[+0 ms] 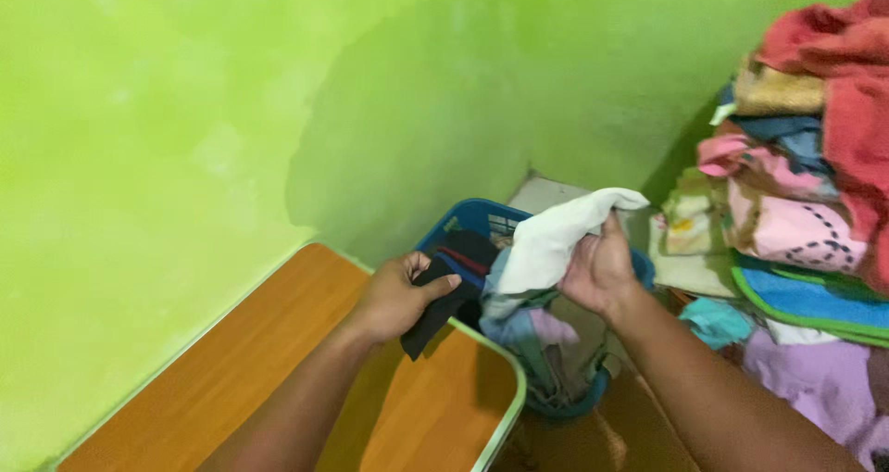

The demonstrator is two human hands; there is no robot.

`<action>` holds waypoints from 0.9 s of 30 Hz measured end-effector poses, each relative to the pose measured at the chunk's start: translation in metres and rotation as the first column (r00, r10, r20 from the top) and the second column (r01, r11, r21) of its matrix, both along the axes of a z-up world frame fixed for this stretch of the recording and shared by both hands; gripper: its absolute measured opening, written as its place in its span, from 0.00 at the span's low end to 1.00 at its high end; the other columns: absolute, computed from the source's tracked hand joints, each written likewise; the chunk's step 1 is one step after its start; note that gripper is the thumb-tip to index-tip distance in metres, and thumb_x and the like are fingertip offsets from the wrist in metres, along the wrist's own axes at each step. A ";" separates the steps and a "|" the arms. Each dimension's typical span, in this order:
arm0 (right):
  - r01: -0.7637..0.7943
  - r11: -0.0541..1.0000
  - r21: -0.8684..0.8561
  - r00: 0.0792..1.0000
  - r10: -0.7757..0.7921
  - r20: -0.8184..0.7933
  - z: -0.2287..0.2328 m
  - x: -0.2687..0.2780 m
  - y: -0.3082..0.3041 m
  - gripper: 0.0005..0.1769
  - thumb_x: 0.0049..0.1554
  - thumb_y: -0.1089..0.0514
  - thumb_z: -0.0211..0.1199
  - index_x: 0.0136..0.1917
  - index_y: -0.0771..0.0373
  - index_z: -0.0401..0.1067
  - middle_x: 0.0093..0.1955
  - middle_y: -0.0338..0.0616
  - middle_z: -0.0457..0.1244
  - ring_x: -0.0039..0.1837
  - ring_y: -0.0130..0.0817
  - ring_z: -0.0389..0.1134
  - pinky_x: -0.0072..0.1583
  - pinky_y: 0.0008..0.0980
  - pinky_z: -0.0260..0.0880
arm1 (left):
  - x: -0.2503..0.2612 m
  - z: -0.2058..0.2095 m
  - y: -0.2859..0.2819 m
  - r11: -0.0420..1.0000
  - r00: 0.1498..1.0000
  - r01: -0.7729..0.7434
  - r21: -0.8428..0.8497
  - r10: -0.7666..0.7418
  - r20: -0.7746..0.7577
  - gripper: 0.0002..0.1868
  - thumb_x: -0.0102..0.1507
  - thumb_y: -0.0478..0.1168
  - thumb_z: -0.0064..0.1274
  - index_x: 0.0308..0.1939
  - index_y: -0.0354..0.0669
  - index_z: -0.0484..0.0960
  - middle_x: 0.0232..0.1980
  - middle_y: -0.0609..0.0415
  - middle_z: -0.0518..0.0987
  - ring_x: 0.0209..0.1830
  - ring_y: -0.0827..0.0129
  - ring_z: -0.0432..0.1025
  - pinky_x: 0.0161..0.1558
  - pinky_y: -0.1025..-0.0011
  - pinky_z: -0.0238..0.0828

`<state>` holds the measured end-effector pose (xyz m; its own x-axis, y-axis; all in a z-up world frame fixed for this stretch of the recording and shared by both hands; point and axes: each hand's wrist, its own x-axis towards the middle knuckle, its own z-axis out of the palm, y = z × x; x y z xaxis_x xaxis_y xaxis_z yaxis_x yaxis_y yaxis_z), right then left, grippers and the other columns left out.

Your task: The person folds a white t-shirt on a wooden table, then picks up several socks from a blue laundry basket, folds each sock, and places them on the table. The person continues folding additional socks and places them in a pile.

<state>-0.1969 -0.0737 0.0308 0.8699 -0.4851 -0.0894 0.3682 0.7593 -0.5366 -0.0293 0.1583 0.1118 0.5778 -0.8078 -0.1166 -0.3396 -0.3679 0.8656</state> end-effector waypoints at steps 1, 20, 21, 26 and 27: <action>-0.009 1.000 -0.024 1.000 0.009 0.024 0.016 0.001 0.010 0.52 0.60 0.18 0.30 0.68 0.63 0.66 0.66 0.56 0.65 0.69 0.54 0.65 0.72 0.59 0.59 | -0.001 0.005 0.015 0.999 0.996 -0.043 -0.016 0.042 -0.081 0.13 0.58 0.44 0.66 0.33 0.40 0.80 0.29 0.57 0.81 0.26 0.75 0.72 0.31 0.68 0.72; -0.545 0.469 -0.695 0.761 -0.071 -0.645 0.001 0.050 0.155 0.17 0.61 0.57 0.59 0.62 0.65 0.72 0.57 0.50 0.71 0.57 0.39 0.73 0.60 0.41 0.73 | -0.023 0.036 0.161 0.868 0.966 -0.230 -0.440 0.258 0.003 0.20 0.60 0.40 0.69 0.36 0.39 0.69 0.31 0.58 0.74 0.30 0.78 0.68 0.33 0.74 0.68; -0.565 0.290 -0.772 0.778 -0.124 -0.616 0.010 0.049 0.160 0.18 0.60 0.57 0.61 0.62 0.64 0.72 0.57 0.49 0.72 0.58 0.36 0.74 0.61 0.38 0.73 | -0.026 0.036 0.168 0.852 0.973 -0.217 -0.477 0.231 -0.031 0.17 0.59 0.39 0.68 0.38 0.40 0.71 0.32 0.58 0.76 0.31 0.78 0.70 0.34 0.74 0.70; -0.209 0.295 -0.933 0.977 0.016 -0.214 0.088 0.047 0.203 0.21 0.61 0.49 0.60 0.63 0.61 0.73 0.61 0.47 0.70 0.60 0.37 0.73 0.63 0.39 0.74 | -0.039 0.046 0.206 0.827 0.967 -0.238 -0.510 0.153 -0.203 0.12 0.63 0.41 0.58 0.48 0.42 0.79 0.39 0.58 0.85 0.37 0.79 0.77 0.42 0.76 0.76; -0.136 0.433 -0.891 0.990 0.101 -0.102 0.104 0.046 0.212 0.22 0.62 0.48 0.59 0.63 0.62 0.73 0.63 0.49 0.69 0.62 0.39 0.71 0.64 0.40 0.73 | -0.041 0.048 0.214 0.819 0.971 -0.229 -0.526 0.150 -0.188 0.12 0.66 0.42 0.57 0.50 0.40 0.80 0.41 0.58 0.84 0.39 0.79 0.76 0.44 0.76 0.75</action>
